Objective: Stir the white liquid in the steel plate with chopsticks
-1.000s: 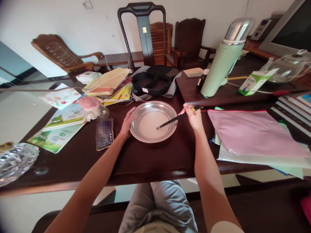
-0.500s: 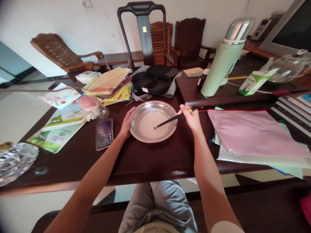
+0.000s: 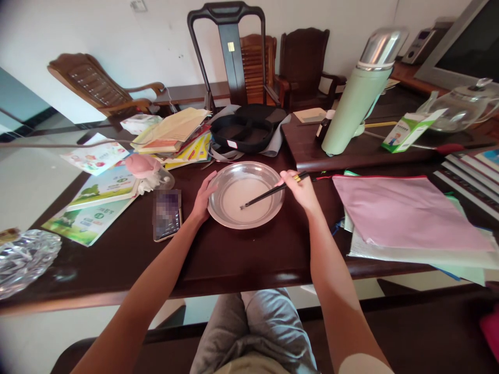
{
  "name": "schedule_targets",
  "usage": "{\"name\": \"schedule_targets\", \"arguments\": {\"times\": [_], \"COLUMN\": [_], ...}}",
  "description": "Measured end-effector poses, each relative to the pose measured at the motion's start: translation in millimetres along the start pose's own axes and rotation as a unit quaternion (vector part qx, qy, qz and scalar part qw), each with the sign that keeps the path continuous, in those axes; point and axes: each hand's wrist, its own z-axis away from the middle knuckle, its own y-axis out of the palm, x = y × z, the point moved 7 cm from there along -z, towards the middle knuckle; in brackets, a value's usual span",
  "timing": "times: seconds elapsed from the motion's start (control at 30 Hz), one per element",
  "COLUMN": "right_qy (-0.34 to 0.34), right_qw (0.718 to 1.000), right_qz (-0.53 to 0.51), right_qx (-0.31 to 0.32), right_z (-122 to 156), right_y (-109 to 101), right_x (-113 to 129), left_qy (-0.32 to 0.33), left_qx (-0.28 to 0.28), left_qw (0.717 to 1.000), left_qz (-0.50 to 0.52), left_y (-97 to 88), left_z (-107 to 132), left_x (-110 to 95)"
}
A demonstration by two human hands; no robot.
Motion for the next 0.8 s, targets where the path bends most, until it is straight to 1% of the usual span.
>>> {"name": "schedule_targets", "arguments": {"times": [0.07,0.1,0.13,0.23,0.3,0.33,0.37,0.5,0.53,0.57,0.6,0.73,0.77,0.8], "right_qy": [-0.009,-0.015,-0.02,-0.021,-0.018,-0.016,-0.012,-0.012,-0.018,-0.025,-0.03,-0.025,-0.019,-0.013], "right_qw": [0.999,0.999,1.0,0.996,0.993,0.993,0.995,1.0,0.999,0.999,0.999,0.994,0.992,0.993], "right_qz": [0.012,0.017,0.019,0.011,0.003,-0.001,-0.005,-0.004,0.001,0.007,0.014,0.015,0.006,-0.004], "right_qx": [0.035,0.032,0.014,-0.084,-0.12,-0.117,-0.099,0.019,0.032,0.031,0.016,-0.107,-0.121,-0.119], "right_z": [0,0,-1,-1,0,0,0,0,1,1,0,0,0,0], "right_y": [10,9,5,-19,-29,-29,-25,5,9,9,6,-24,-28,-28], "right_x": [4,5,5,-2,-6,-7,-7,1,3,4,5,-3,-5,-6], "left_qy": [-0.003,-0.005,-0.006,-0.007,-0.008,-0.009,-0.01,-0.013,-0.012,-0.011,-0.011,-0.017,-0.017,-0.017], "left_qx": [-0.003,-0.003,-0.003,-0.002,-0.003,-0.004,-0.005,-0.006,-0.006,-0.005,-0.005,-0.01,-0.01,-0.01], "left_qw": [1.0,1.0,1.0,1.0,1.0,1.0,1.0,1.0,1.0,1.0,1.0,0.999,0.999,0.999], "left_qz": [0.004,0.007,0.01,0.011,0.011,0.011,0.011,0.015,0.016,0.019,0.022,0.031,0.029,0.027], "left_y": [-0.4,-0.3,0.0,1.0,1.0,0.8,0.7,0.6,0.8,0.9,0.9,0.1,-0.1,-0.2], "left_z": [0,0,0,0,1,1,1,1,1,1,0,0,0,0], "left_x": [1,1,0,-1,-2,-2,-2,-1,-1,-1,-1,1,2,2]}}
